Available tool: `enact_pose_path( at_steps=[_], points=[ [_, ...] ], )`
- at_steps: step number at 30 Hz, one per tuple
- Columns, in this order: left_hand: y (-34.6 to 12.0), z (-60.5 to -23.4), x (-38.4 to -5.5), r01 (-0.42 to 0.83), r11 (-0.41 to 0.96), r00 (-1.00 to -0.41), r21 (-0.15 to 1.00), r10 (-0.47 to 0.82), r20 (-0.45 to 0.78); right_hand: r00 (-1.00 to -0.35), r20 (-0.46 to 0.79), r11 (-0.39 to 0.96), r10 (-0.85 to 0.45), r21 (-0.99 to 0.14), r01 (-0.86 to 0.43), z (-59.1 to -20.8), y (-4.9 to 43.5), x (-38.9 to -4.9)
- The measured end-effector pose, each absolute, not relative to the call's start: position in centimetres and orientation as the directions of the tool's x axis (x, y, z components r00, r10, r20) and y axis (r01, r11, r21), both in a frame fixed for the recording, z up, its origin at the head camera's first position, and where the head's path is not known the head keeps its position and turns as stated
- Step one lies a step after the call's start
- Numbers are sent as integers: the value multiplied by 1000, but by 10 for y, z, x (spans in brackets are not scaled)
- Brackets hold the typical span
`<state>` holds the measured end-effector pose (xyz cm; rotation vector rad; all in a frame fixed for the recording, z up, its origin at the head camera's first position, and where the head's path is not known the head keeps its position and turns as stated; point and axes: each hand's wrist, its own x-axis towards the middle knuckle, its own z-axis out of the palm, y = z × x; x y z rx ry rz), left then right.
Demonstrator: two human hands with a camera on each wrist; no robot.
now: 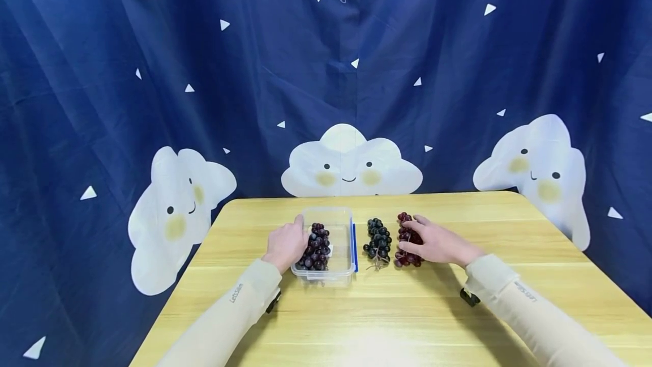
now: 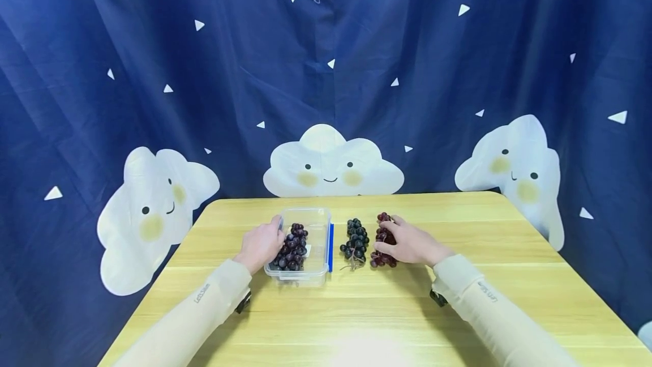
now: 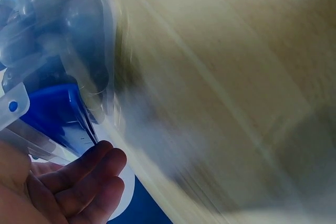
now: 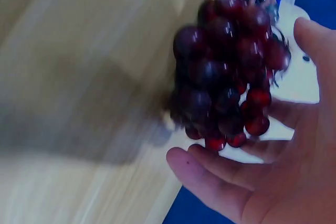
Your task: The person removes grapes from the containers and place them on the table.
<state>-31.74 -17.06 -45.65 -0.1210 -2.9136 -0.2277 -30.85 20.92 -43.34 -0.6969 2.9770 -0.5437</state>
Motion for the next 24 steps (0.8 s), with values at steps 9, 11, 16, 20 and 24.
enact_pose_path(
  at_steps=[9, 11, 16, 20, 24],
  points=[
    [-171, -456, -317, 97, 983, -975, 154, 63, 211, -907, 58, 842, -417, -352, -409, -442, 200, -308],
    [-171, -456, -317, 97, 983, -976, 157, 63, 210, -910, 45, 844, -412, -358, -400, -443, 199, -308],
    [-171, -455, -317, 97, 983, -976, 154, 64, 210, -916, 27, 841, -400, -386, -379, -443, 196, -308],
    [-171, -455, -317, 99, 983, -975, 157, 64, 212, -915, 39, 838, -401, -389, -384, -443, 197, -311],
    [-171, -454, -316, 100, 982, -975, 159, 65, 211, -914, 50, 841, -403, -374, -392, -442, 200, -312]
  ],
)
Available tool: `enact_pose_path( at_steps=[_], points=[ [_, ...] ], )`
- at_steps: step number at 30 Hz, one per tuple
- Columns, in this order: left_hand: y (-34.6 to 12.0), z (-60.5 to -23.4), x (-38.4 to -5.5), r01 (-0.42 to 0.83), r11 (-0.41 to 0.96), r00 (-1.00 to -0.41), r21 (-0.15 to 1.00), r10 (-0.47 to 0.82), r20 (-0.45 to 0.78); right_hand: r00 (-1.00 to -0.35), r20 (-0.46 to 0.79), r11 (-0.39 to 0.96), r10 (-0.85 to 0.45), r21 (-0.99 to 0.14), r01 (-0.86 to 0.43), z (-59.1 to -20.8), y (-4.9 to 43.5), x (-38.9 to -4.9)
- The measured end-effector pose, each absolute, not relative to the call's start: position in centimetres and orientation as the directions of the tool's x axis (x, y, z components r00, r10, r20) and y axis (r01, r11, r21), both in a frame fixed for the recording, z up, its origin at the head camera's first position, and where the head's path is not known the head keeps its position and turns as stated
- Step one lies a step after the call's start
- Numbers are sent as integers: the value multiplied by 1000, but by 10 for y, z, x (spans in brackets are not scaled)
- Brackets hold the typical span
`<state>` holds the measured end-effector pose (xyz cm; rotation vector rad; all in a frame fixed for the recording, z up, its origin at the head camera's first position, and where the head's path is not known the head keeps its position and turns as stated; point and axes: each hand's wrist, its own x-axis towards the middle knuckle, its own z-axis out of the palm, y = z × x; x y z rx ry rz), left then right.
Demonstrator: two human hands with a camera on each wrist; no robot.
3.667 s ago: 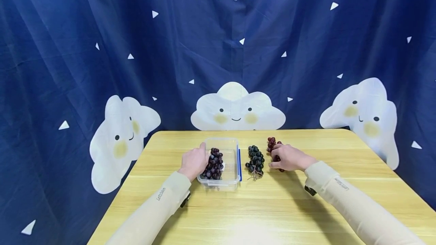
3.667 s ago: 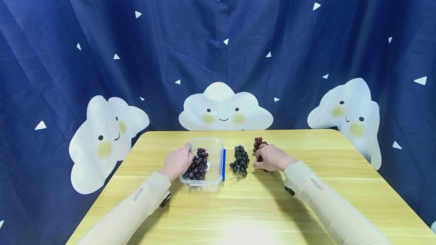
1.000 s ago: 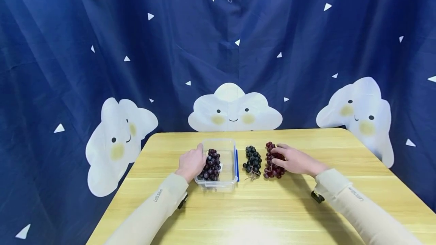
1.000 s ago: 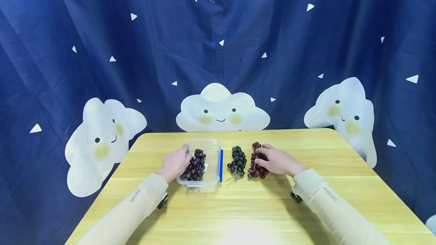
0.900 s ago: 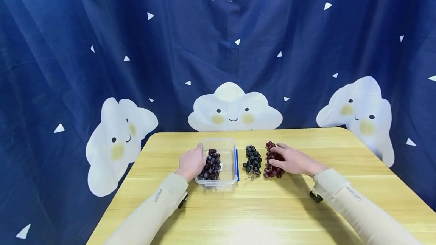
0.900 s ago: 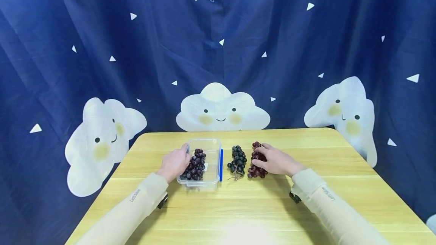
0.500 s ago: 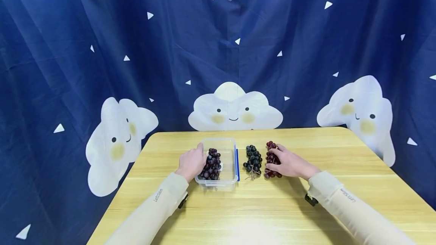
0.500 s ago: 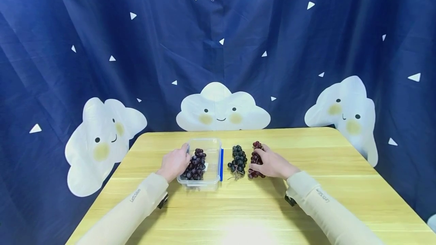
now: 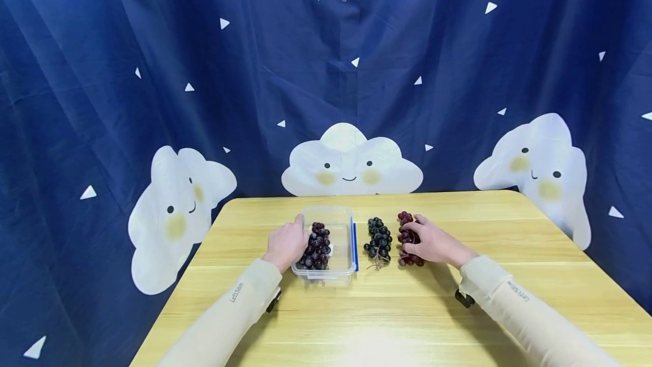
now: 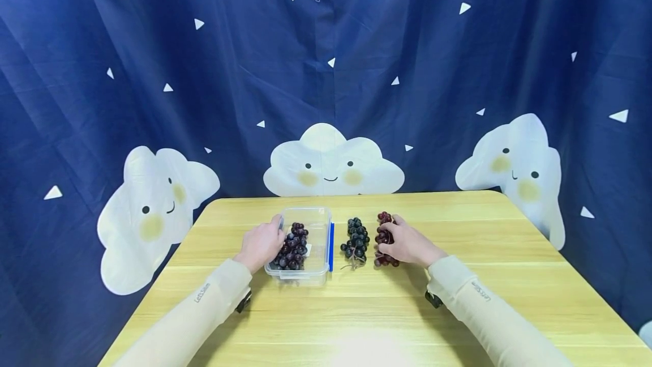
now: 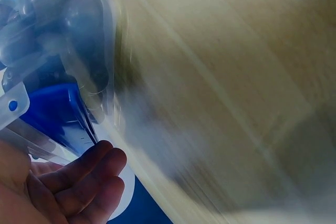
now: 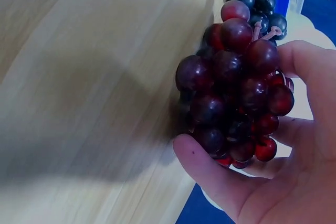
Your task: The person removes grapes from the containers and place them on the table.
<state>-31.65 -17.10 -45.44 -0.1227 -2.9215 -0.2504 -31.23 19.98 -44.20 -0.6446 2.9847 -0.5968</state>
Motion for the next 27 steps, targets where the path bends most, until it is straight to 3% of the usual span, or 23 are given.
enact_pose_path(
  at_steps=[13, 27],
  points=[
    [-173, -457, -317, 129, 982, -962, 140, 90, 258, -915, 16, 851, -403, -361, -381, -433, 200, -312],
    [-172, -457, -317, 123, 982, -966, 145, 85, 244, -906, 12, 843, -422, -363, -398, -431, 211, -341]
  ],
)
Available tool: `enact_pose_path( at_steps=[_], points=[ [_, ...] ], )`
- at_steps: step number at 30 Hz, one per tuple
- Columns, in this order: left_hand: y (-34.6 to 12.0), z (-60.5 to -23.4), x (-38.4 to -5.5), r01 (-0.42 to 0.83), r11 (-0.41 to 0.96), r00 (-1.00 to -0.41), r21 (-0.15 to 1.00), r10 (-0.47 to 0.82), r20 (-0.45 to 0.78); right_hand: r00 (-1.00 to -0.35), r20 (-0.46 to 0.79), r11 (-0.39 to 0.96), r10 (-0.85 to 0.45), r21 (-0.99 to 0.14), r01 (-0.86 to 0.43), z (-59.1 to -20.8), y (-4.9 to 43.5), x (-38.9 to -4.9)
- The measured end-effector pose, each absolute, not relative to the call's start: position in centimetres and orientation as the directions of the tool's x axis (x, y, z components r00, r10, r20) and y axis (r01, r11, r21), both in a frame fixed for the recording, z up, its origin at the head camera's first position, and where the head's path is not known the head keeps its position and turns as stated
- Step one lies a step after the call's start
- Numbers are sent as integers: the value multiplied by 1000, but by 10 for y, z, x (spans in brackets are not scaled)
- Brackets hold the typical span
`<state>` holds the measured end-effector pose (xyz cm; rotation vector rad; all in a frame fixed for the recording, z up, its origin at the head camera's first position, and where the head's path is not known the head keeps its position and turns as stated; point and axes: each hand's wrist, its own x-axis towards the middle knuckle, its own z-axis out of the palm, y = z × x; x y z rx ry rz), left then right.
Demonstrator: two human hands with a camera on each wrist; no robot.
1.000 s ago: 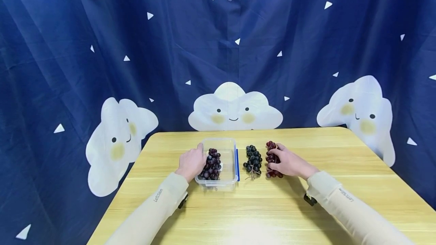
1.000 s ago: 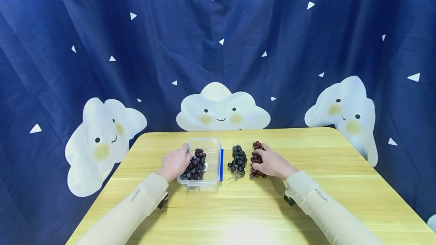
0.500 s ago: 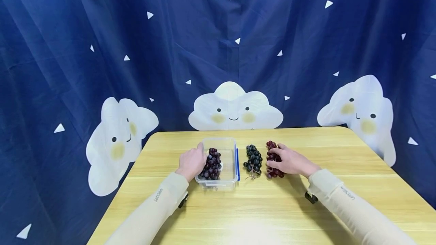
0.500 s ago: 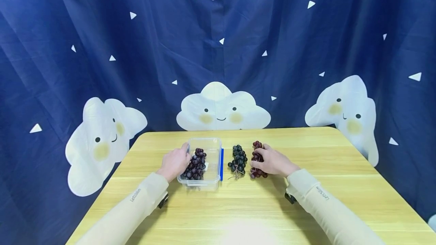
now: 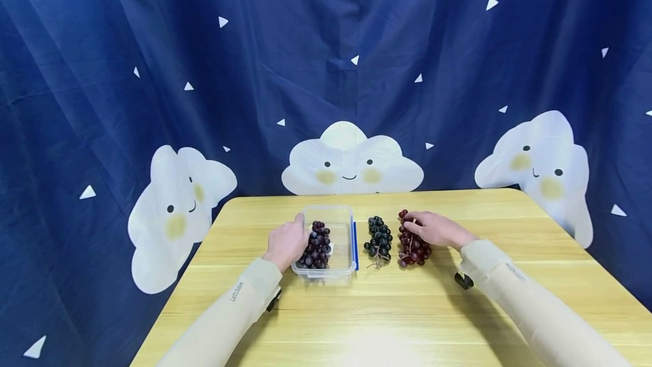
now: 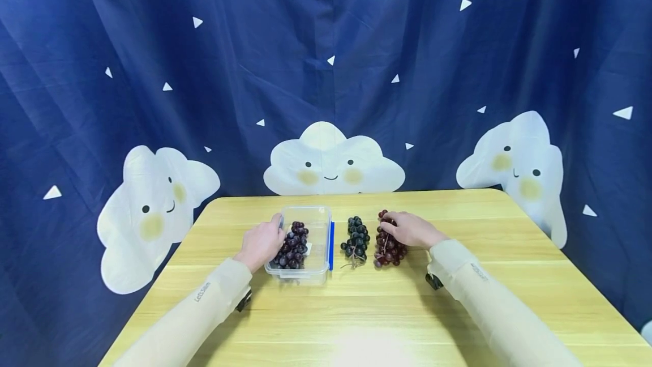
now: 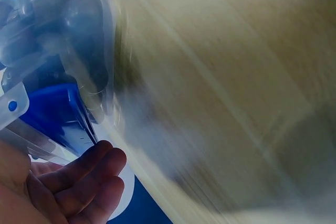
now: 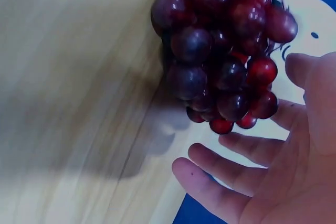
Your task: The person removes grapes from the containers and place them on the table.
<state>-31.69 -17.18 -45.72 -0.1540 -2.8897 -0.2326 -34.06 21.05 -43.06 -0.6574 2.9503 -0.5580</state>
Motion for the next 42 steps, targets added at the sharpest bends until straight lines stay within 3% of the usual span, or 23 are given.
enact_pose_path(
  at_steps=[15, 22, 32, 42],
  points=[
    [-173, -457, -317, 122, 982, -967, 145, 85, 239, -891, -56, 782, -451, -507, -364, -445, 215, -360],
    [-173, -457, -317, 116, 981, -969, 155, 78, 233, -908, 4, 801, -419, -469, -372, -440, 215, -353],
    [-170, -456, -319, 127, 977, -972, 171, 88, 218, -946, 134, 860, -295, -394, -324, -432, 208, -316],
    [-172, -457, -319, 120, 980, -975, 156, 87, 205, -942, 78, 868, -327, -370, -333, -438, 197, -302]
  ],
)
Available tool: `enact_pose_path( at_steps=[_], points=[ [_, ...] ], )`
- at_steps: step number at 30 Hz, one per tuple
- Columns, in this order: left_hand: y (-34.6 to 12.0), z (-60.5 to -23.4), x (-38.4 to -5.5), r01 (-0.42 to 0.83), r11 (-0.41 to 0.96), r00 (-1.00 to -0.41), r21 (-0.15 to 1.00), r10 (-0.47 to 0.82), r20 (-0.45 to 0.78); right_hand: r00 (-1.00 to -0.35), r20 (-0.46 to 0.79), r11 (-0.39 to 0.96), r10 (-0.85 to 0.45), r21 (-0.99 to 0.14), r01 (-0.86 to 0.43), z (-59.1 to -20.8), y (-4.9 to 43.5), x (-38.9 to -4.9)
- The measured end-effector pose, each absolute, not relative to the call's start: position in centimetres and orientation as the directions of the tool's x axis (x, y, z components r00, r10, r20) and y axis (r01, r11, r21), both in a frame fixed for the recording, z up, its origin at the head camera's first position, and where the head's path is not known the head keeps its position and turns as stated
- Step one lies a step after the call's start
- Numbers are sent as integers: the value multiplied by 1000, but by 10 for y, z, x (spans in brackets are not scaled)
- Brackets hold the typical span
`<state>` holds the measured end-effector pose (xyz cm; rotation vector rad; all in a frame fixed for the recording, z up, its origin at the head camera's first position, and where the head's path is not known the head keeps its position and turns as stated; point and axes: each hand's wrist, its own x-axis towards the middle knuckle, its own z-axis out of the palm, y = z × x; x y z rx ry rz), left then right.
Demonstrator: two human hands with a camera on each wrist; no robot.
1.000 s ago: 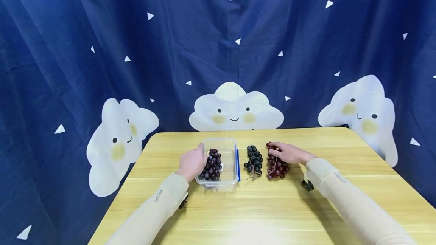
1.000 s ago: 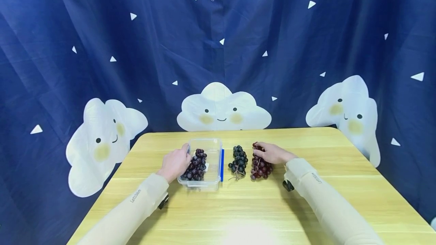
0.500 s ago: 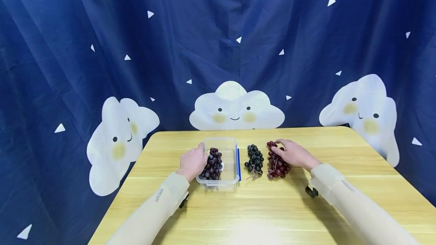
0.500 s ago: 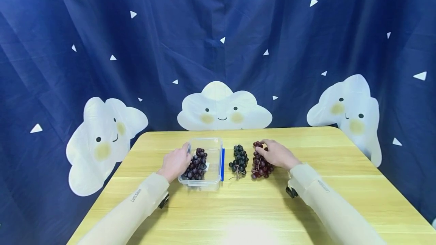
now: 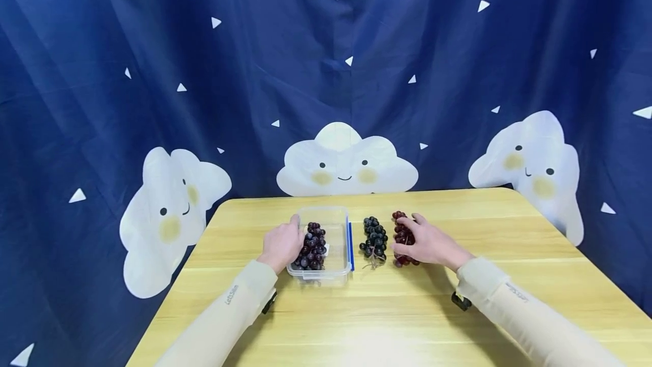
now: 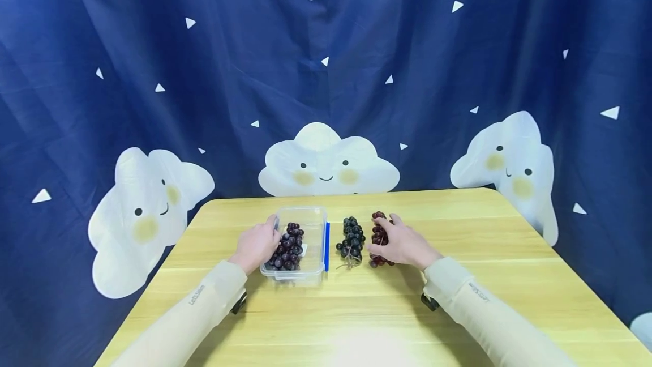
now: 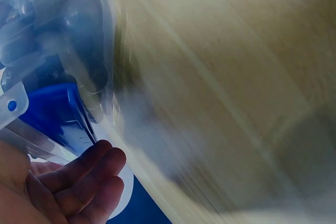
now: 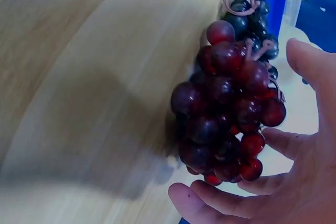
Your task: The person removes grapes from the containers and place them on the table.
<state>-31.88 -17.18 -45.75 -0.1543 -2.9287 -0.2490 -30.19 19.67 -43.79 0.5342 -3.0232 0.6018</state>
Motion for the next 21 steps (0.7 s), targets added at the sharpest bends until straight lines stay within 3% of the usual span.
enact_pose_path(
  at_steps=[21],
  points=[
    [-173, -458, -318, 116, 980, -971, 162, 77, 227, -950, 52, 862, -306, -408, -300, -447, 192, -304]
  ],
)
